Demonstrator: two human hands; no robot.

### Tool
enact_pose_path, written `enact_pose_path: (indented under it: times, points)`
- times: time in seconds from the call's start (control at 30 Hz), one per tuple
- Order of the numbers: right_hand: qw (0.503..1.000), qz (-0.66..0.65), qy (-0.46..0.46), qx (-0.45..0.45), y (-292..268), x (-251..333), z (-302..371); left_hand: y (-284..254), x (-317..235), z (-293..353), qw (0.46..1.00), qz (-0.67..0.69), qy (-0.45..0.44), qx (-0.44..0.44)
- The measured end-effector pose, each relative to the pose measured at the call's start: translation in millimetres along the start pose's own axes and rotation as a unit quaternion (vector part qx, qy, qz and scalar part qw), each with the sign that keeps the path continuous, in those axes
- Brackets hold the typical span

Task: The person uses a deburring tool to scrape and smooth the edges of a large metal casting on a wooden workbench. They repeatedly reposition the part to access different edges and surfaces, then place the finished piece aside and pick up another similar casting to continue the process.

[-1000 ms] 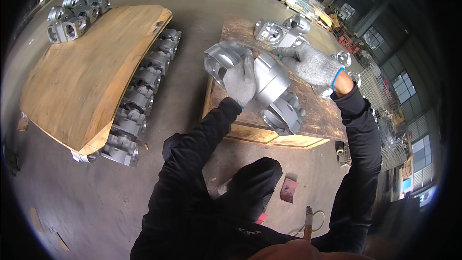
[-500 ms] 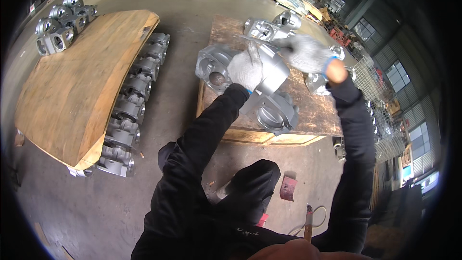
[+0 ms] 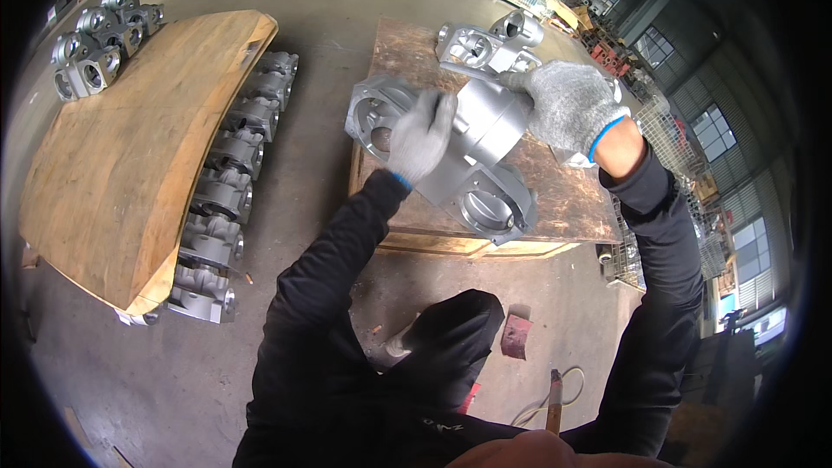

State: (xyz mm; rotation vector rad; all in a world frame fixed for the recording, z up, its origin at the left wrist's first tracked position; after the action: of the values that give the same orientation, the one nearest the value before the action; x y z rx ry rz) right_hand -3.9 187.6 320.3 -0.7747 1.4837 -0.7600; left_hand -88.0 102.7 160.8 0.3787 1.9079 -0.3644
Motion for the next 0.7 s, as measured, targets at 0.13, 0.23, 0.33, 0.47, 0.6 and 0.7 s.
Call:
enact_pose_path:
  times: [0.13, 0.23, 0.33, 0.47, 0.6, 0.7]
  points:
    - [0.997, -0.053, -0.054, -0.012, -21, 25, -16, 5, 12, 11, 0.998, 0.037, 0.042, 0.014]
    - [0.977, -0.172, 0.025, 0.122, -21, 9, -11, 8, 16, 9, 0.997, 0.051, 0.057, 0.006]
    - [0.979, -0.153, 0.011, 0.131, -28, 11, -13, 10, 17, 8, 0.997, 0.053, 0.062, 0.002]
    - [0.983, -0.168, -0.006, 0.076, -15, 13, -24, 9, 19, 9, 0.996, 0.061, 0.056, 0.02]
    - [0.987, -0.147, -0.003, 0.064, -13, 16, -21, 10, 18, 8, 0.997, 0.059, 0.048, 0.024]
    - [0.987, -0.137, -0.063, 0.059, -17, 31, -24, 9, 18, 10, 0.996, 0.068, 0.049, 0.026]
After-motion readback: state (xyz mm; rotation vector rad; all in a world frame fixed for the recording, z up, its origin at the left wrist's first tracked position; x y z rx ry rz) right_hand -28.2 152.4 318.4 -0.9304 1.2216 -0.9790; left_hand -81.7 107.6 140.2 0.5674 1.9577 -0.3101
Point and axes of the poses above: each hand's wrist, its own z-axis away from the middle knuckle, its own y-axis out of the palm, x = y × z, the point moved 10 cm from there along -z, towards the middle knuckle, and after that the axes turned 3 degrees about -y, right-handed, at the moved point
